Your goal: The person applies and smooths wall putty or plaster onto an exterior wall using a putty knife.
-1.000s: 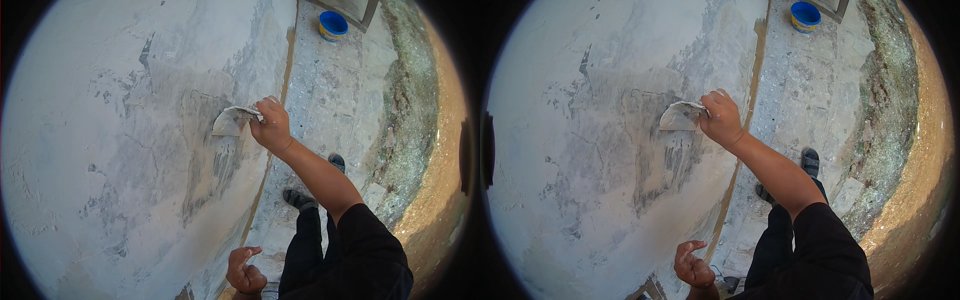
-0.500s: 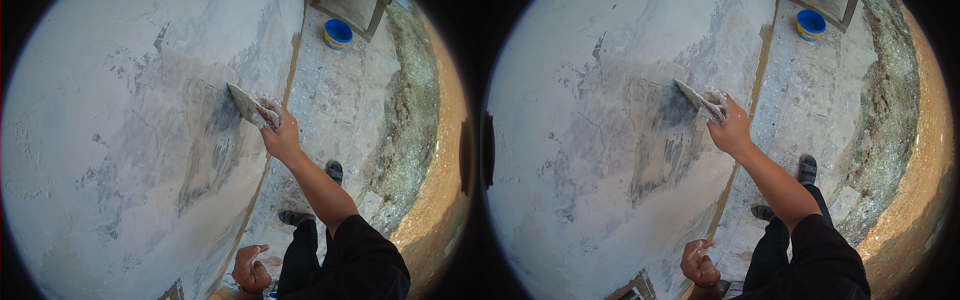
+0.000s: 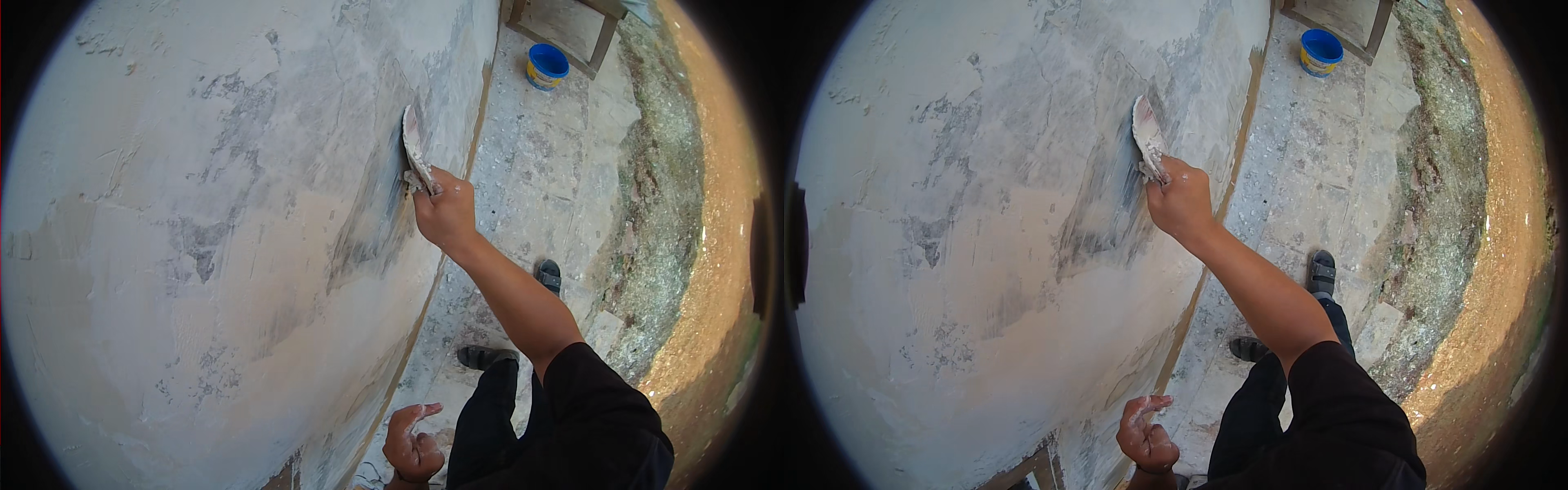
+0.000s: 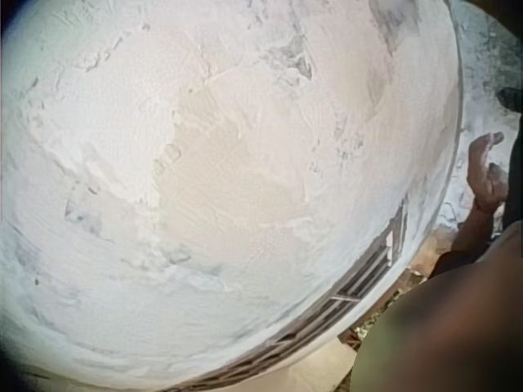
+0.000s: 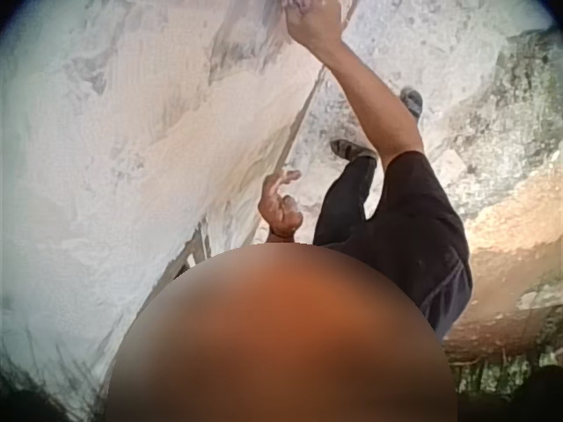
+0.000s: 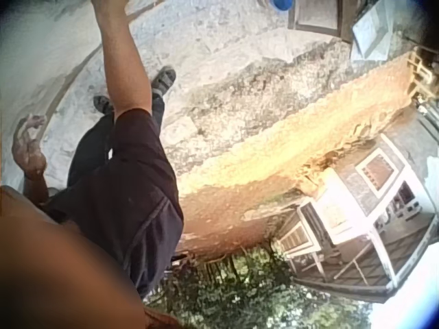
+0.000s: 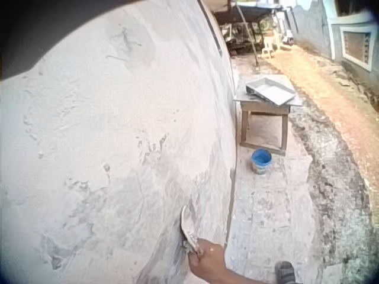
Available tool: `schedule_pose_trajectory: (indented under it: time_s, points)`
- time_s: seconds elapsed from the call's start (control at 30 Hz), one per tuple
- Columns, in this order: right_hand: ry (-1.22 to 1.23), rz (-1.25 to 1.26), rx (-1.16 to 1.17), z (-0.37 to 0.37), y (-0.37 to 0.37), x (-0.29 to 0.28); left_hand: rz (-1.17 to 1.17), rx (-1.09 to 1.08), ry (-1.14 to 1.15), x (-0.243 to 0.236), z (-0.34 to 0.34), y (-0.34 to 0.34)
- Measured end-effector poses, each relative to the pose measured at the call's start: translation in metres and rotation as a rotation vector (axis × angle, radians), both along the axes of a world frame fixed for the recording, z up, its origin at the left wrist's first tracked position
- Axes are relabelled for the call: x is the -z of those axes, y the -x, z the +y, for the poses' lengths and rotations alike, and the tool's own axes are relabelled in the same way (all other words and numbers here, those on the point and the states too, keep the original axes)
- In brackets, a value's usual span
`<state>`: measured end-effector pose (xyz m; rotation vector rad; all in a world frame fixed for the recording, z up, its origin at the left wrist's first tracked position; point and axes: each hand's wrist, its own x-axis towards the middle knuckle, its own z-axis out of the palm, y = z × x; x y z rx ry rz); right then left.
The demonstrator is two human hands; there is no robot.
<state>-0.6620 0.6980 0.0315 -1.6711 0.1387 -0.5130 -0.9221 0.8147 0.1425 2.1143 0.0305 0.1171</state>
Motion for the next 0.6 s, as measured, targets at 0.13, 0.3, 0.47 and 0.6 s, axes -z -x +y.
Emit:
schedule_pose_trajectory:
  time_s: [0.13,0.3,0.47,0.6]
  points:
    - [0.120,-0.092,0.035,0.014,0.011,0.007,-0.029,-0.010,-0.021,0.003,0.017,0.013]
    - [0.267,-0.108,-0.084,0.027,0.042,0.003,-0.058,-0.016,0.028,0.004,0.023,0.017]
    - [0.290,-0.253,-0.323,0.059,0.106,0.010,-0.164,0.084,-0.029,0.006,0.016,0.008]
    - [0.238,-0.258,-0.485,0.066,0.148,0.010,-0.204,0.156,-0.052,0.000,0.006,0.008]
